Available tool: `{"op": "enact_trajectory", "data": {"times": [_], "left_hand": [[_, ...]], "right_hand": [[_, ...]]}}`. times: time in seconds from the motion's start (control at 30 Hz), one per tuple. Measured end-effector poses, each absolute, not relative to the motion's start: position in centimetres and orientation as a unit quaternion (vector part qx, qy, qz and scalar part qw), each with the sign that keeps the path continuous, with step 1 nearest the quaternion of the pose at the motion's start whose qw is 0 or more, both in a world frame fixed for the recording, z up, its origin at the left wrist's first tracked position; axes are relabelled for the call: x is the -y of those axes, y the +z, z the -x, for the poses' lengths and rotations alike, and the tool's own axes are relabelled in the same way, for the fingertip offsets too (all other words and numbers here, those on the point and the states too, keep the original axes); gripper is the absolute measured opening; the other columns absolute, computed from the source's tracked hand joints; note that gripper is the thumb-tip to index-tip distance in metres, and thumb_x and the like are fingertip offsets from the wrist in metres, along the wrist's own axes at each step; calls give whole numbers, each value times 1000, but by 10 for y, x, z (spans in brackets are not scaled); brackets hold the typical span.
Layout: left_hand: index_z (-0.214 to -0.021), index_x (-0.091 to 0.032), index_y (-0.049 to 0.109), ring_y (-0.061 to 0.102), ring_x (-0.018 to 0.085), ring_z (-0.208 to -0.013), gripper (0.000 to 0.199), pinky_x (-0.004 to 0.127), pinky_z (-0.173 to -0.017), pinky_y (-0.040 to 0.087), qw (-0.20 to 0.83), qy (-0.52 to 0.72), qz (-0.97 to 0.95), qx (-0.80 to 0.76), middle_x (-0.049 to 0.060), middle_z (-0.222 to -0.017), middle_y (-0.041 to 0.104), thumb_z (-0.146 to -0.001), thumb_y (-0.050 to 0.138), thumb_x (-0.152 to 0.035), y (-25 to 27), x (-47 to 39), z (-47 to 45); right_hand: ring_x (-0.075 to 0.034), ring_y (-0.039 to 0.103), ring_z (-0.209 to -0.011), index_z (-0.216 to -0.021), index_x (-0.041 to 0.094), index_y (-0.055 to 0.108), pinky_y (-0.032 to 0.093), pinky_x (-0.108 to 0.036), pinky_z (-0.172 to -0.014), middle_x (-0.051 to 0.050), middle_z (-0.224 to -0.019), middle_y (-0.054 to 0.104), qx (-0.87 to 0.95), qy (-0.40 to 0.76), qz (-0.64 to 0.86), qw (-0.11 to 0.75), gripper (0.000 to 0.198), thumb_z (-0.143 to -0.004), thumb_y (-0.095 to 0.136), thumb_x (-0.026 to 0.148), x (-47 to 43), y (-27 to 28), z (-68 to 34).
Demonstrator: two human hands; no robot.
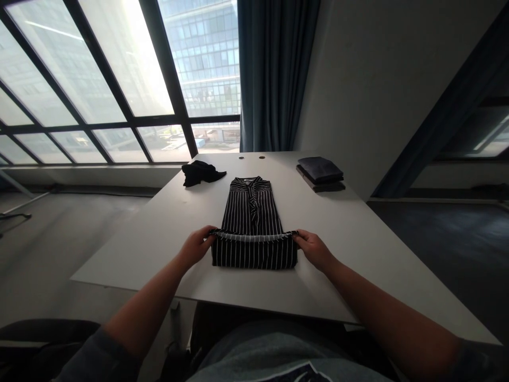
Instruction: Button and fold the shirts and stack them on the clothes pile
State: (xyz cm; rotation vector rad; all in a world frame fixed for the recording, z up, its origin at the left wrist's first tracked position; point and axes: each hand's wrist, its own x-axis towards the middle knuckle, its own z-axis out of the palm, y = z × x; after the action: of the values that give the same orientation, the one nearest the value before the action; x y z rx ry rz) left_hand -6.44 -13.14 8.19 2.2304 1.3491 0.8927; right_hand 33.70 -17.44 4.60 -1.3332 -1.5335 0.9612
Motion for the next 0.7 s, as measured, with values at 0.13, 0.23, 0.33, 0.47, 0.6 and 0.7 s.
{"op": "enact_trajectory", "data": {"times": [0.13, 0.23, 0.33, 0.47, 0.6, 0.7], "left_hand": [[-103, -20, 70, 64, 18, -76, 26, 30, -71, 50, 222, 330, -777, -488, 1, -82, 72, -93, 53, -36, 65, 96, 60], [-98, -20, 70, 64, 18, -76, 25, 30, -72, 50, 245, 329, -766, -495, 1, -81, 72, -93, 53, -37, 48, 69, 57], [-96, -19, 70, 66, 19, -80, 24, 30, -74, 51, 264, 328, -747, -515, 2, -83, 73, -93, 53, -36, 31, 49, 53], [-100, -20, 72, 70, 22, -88, 22, 33, -81, 52, 252, 299, -726, -566, 5, -92, 77, -94, 54, -31, 15, 38, 45], [-111, -22, 69, 69, 24, -90, 23, 37, -86, 52, 192, 274, -703, -627, 7, -104, 77, -92, 59, -28, 6, 35, 38], [-111, -20, 65, 67, 25, -94, 22, 40, -90, 53, 141, 308, -693, -636, 9, -110, 73, -90, 59, -24, 8, 36, 33]], "right_hand": [[-16, 58, -63, -82, 19, 63, 49, -28, -61, 0, -68, 61, 596, 398, 556, 421, 39, -88, 55, 57, 142, 39, -337], [-14, 53, -53, -78, 19, 62, 43, -27, -53, 2, -61, 57, 596, 389, 588, 384, 37, -87, 54, 54, 119, 34, -338], [-16, 56, -59, -78, 18, 66, 42, -27, -59, -1, -64, 63, 624, 351, 598, 359, 37, -88, 51, 50, 102, 29, -339], [-19, 60, -69, -78, 18, 68, 41, -28, -66, -4, -72, 68, 675, 215, 648, 280, 33, -92, 48, 40, 90, 17, -338], [-22, 62, -83, -95, 19, 70, 42, -30, -73, -8, -88, 71, 696, 49, 681, 224, 18, -91, 55, 28, 85, 5, -337], [-26, 61, -91, -105, 17, 68, 45, -34, -83, -11, -95, 70, 706, -7, 661, 255, 20, -90, 56, 22, 85, 5, -336]]}}
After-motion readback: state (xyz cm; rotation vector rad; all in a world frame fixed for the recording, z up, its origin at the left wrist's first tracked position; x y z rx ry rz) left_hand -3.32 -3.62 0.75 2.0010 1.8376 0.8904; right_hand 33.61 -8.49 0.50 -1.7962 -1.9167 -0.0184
